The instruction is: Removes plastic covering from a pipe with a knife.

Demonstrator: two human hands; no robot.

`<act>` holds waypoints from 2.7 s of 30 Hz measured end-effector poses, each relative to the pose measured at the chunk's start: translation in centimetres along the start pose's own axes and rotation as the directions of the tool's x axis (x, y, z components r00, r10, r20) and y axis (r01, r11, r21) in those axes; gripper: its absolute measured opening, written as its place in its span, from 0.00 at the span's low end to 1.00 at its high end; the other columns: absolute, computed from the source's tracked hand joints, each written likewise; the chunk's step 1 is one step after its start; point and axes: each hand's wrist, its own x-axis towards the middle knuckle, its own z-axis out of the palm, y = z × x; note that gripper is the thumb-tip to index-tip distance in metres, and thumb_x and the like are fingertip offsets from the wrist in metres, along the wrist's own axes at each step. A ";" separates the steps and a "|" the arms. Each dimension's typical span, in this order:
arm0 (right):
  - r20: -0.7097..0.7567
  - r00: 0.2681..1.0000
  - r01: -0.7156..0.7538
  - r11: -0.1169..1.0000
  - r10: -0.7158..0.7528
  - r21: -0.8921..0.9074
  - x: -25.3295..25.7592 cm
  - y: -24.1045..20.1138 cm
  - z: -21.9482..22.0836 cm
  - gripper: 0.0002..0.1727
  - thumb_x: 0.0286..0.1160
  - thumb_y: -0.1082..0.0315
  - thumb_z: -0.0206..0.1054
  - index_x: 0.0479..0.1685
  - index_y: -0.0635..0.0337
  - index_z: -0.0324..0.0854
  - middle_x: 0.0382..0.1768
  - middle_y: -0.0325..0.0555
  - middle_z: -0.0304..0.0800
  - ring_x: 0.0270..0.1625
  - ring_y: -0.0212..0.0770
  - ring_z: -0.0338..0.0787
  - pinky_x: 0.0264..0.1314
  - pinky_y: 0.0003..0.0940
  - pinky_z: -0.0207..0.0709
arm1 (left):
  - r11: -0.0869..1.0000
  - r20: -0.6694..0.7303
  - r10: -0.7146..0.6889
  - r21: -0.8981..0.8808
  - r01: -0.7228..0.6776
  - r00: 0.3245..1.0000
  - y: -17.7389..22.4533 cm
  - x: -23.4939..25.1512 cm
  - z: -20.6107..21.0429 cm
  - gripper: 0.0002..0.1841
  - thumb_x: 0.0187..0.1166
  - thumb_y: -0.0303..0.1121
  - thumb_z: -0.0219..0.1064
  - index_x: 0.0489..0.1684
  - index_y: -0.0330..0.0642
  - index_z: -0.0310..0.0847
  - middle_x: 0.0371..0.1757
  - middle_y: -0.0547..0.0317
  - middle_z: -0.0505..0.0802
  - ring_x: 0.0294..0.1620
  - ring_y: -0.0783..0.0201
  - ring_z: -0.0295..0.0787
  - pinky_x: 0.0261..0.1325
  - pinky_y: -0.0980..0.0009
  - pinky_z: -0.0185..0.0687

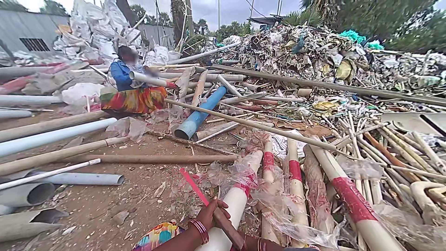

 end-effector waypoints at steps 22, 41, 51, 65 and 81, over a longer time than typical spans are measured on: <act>0.069 0.991 0.135 0.895 -0.116 -0.426 3.2 3.4 -3.9 0.24 0.93 0.62 0.51 0.49 0.78 0.84 0.49 0.75 0.87 0.58 0.71 0.86 0.64 0.71 0.69 | 0.992 0.053 0.010 0.125 -0.017 0.999 0.2 -0.2 -0.7 0.33 0.97 0.43 0.24 0.63 0.31 0.77 0.34 0.54 0.93 0.36 0.61 0.92 0.49 0.62 0.86; -0.633 0.444 0.879 0.443 -0.634 0.174 -5.0 2.3 -3.5 0.18 0.86 0.50 0.60 0.27 0.39 0.89 0.31 0.15 0.87 0.40 0.11 0.83 0.44 0.11 0.74 | 0.881 -0.430 0.115 -0.373 -0.292 0.895 3.1 -0.1 -3.7 0.30 0.97 0.49 0.27 0.52 0.41 0.77 0.22 0.62 0.89 0.25 0.66 0.91 0.36 0.68 0.90; -0.764 0.590 0.411 0.912 -0.260 0.007 -2.2 3.7 -7.3 0.18 0.83 0.66 0.55 0.20 0.42 0.77 0.21 0.16 0.77 0.27 0.12 0.76 0.35 0.14 0.71 | 0.886 -0.469 0.165 -0.316 -0.340 0.868 2.7 0.6 -5.1 0.32 0.96 0.50 0.24 0.50 0.46 0.78 0.22 0.65 0.91 0.26 0.67 0.92 0.39 0.69 0.91; -0.109 0.451 0.493 0.349 -0.886 -0.797 -1.8 -0.4 1.0 0.19 0.79 0.44 0.62 0.60 0.38 0.87 0.61 0.39 0.92 0.77 0.51 0.81 0.81 0.58 0.63 | 0.912 -0.449 0.181 -0.257 -0.320 0.875 2.4 0.5 -6.2 0.32 0.96 0.51 0.24 0.51 0.46 0.78 0.25 0.64 0.92 0.29 0.66 0.93 0.41 0.68 0.90; -0.323 0.179 0.395 0.368 -0.929 -0.842 3.3 0.3 -0.6 0.18 0.84 0.57 0.61 0.27 0.51 0.89 0.28 0.44 0.89 0.42 0.49 0.92 0.65 0.54 0.77 | 0.960 -0.439 0.125 -0.174 -0.221 0.890 1.2 0.8 -6.3 0.33 0.96 0.52 0.23 0.54 0.44 0.78 0.27 0.63 0.92 0.29 0.66 0.92 0.41 0.68 0.89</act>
